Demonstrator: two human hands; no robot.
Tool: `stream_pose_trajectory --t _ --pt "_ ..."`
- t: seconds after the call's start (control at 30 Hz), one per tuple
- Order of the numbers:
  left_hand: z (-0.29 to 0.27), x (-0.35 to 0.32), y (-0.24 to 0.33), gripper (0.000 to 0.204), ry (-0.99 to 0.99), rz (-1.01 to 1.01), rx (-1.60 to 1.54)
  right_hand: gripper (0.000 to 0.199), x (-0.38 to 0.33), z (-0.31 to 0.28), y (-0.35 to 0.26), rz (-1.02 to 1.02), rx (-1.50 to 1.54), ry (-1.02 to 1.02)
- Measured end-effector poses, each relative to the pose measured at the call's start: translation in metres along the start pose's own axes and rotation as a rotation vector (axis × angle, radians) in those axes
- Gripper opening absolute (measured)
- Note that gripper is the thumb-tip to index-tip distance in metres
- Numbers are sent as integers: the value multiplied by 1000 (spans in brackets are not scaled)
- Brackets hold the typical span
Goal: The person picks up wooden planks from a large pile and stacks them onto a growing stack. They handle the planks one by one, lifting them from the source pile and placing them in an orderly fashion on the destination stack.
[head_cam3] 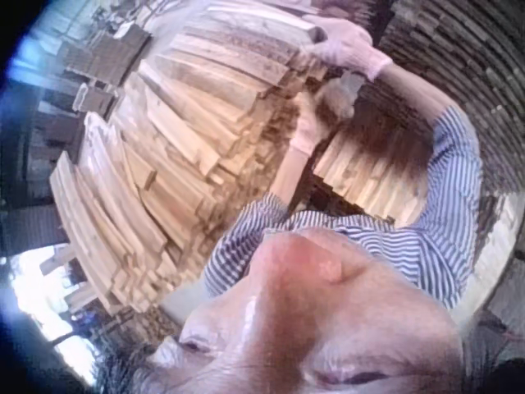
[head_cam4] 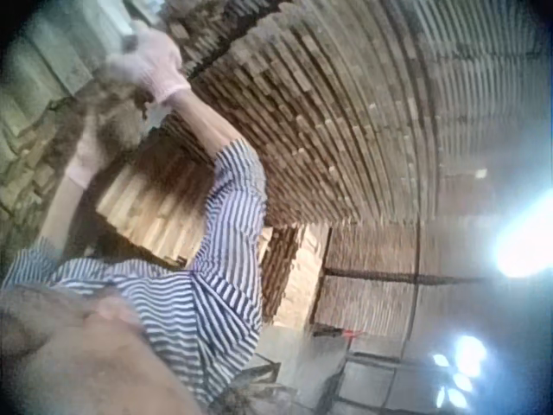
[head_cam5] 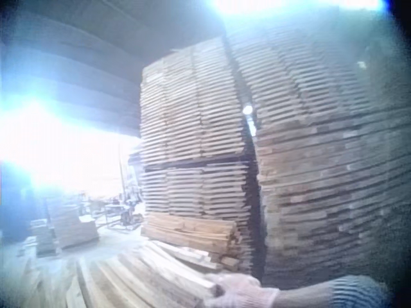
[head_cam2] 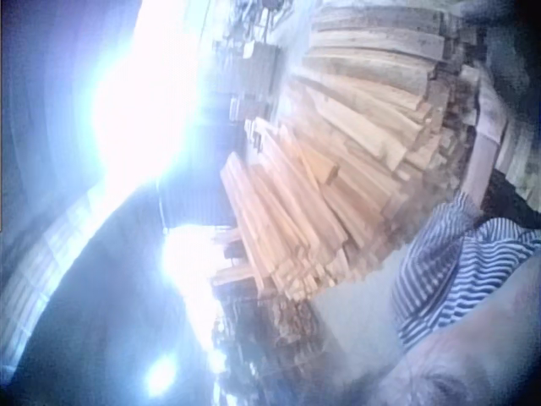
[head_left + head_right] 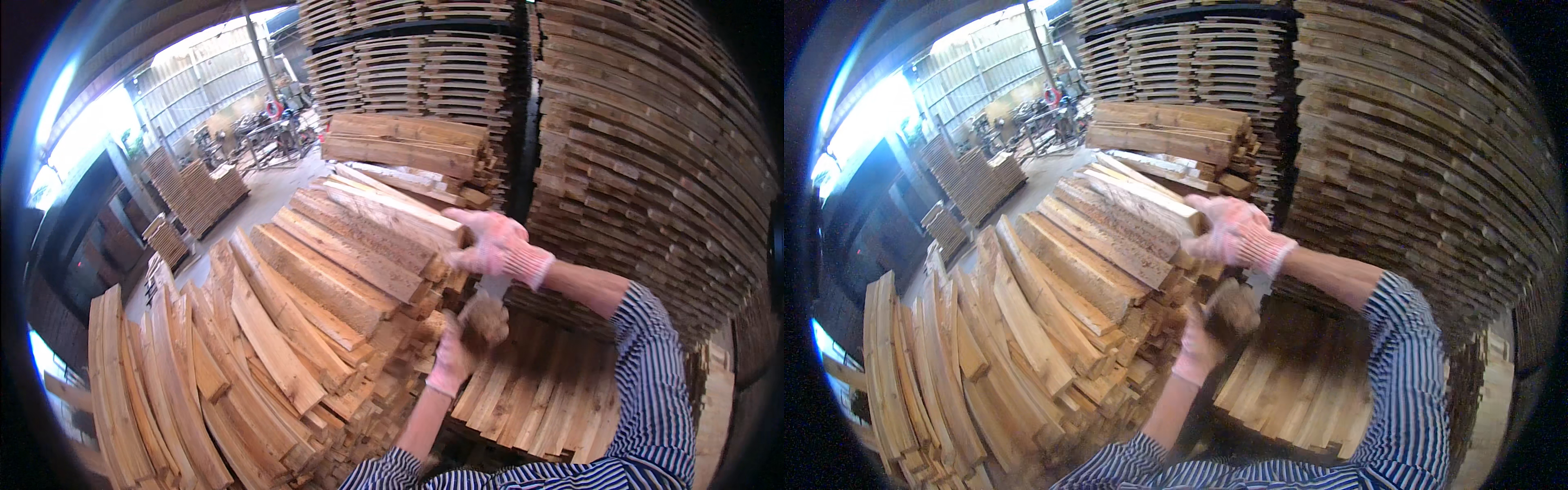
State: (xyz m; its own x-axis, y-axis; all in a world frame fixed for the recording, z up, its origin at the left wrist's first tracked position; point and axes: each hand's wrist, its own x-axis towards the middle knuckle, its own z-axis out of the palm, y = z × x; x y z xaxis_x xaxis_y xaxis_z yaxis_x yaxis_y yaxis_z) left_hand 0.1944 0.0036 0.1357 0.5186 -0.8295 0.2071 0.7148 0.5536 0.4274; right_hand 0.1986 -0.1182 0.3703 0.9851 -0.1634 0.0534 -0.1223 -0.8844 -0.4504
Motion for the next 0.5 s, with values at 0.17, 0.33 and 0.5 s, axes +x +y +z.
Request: stream_pose_trajectory --t 0.17,0.33,0.5 --pt "17 72 21 121 90 375 19 82 -129 25 101 143 800 43" --pt "-4 110 -7 111 -197 327 -515 91 -270 38 136 468 1362 63" --pt "21 85 -81 88 -147 226 -177 146 -318 69 242 508 343 -49"
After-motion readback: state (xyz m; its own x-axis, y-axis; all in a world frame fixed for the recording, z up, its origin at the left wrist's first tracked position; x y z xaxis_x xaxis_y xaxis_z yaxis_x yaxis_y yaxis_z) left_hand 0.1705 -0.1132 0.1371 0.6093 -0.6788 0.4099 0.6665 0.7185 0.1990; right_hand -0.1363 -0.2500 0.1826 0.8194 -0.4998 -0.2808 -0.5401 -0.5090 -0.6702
